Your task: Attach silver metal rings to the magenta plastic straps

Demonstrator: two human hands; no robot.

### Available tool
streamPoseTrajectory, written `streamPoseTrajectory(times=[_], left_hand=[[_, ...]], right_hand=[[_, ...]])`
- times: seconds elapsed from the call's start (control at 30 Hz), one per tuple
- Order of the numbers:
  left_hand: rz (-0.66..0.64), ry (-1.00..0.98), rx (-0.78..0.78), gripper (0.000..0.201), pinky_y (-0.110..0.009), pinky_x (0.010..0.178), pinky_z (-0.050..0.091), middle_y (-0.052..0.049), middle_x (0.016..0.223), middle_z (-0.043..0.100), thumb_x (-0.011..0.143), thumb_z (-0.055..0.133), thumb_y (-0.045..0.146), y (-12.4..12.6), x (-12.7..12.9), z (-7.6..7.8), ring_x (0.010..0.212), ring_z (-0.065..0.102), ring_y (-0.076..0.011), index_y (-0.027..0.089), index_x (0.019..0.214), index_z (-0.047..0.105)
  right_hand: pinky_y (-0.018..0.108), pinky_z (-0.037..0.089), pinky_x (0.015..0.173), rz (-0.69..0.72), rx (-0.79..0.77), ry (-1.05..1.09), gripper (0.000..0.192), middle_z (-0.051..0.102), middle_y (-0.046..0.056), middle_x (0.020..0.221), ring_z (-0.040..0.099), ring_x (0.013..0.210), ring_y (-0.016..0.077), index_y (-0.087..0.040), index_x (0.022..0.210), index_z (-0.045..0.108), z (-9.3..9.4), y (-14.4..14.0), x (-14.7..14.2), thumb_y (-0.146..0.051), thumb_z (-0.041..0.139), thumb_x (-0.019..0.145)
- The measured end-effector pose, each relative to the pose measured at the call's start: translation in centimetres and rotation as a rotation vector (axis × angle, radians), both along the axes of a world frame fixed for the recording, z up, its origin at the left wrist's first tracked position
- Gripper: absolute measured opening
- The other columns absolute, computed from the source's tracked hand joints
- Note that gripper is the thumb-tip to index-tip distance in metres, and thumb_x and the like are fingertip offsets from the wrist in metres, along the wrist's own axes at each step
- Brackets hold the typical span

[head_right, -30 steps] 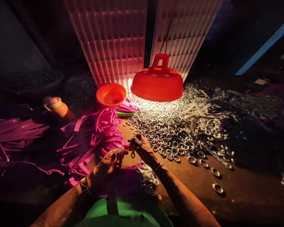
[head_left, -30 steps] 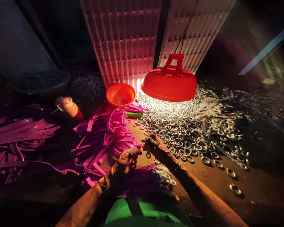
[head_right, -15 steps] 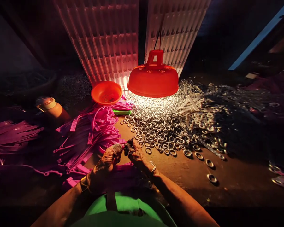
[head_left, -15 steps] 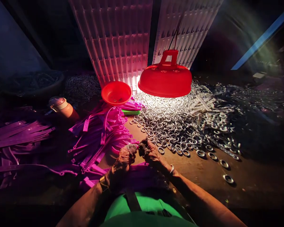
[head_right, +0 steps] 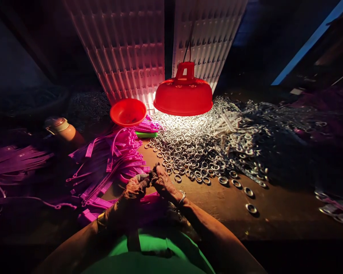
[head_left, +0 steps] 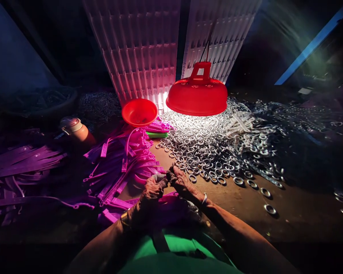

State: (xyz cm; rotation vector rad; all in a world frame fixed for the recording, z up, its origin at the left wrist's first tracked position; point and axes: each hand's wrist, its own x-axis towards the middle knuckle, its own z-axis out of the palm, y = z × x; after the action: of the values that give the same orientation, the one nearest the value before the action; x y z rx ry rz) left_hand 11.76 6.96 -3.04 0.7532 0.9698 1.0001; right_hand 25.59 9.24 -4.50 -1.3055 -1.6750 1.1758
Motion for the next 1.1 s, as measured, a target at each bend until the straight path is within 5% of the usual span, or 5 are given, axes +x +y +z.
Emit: streamPoseTrajectory(times=[0.17,0.33,0.53,0.73,1.1], left_hand=[[-0.010,0.134,-0.154,0.042,-0.021,0.038,0.030,0.000,0.052,0.058,0.045,0.078,0.041,1.4,-0.7,-0.8,0.038,0.042,-0.0067,0.014,0.069,0.058],[-0.199,0.159,-0.139,0.034,-0.020,0.036,0.015,0.008,0.041,0.040,0.049,0.071,0.037,0.9,-2.0,2.3,0.035,0.028,-0.0028,0.012,0.067,0.057],[-0.484,0.237,-0.179,0.038,-0.022,0.038,0.011,0.010,0.041,0.031,0.065,0.070,0.047,0.2,-3.3,5.4,0.037,0.020,-0.0028,0.016,0.058,0.047],[-0.602,0.192,-0.224,0.051,-0.021,0.041,0.019,0.004,0.045,0.043,0.055,0.079,0.059,-2.6,-2.7,4.1,0.042,0.031,-0.0048,0.012,0.058,0.059],[-0.462,0.030,-0.184,0.045,-0.019,0.046,0.031,-0.001,0.060,0.054,0.075,0.069,0.053,-6.8,-2.2,5.2,0.052,0.045,-0.0070,0.010,0.064,0.062]], right_hand=[[0.027,0.037,0.062,0.099,0.209,-0.071,0.010,0.046,0.001,0.072,0.040,0.066,0.0139,-0.020,0.077,0.040,0.7,1.0,0.1,-0.024,0.033,0.082],[0.025,0.035,0.058,0.280,0.318,-0.157,0.008,0.051,0.002,0.073,0.041,0.062,0.0126,-0.019,0.083,0.046,2.1,0.5,1.1,-0.023,0.040,0.083],[0.023,0.020,0.046,0.401,0.200,-0.375,0.022,0.049,-0.005,0.061,0.031,0.045,0.0078,-0.015,0.108,0.041,5.4,-4.5,2.0,-0.020,0.047,0.087],[0.026,0.013,0.046,0.450,0.313,-0.519,0.022,0.054,-0.001,0.067,0.031,0.045,0.0078,-0.018,0.096,0.042,5.0,-9.1,2.7,-0.014,0.050,0.076],[0.022,0.030,0.047,0.253,-0.169,-0.097,0.022,0.054,0.000,0.067,0.046,0.055,0.0115,-0.019,0.092,0.047,2.5,-11.1,2.3,-0.041,0.044,0.091]])
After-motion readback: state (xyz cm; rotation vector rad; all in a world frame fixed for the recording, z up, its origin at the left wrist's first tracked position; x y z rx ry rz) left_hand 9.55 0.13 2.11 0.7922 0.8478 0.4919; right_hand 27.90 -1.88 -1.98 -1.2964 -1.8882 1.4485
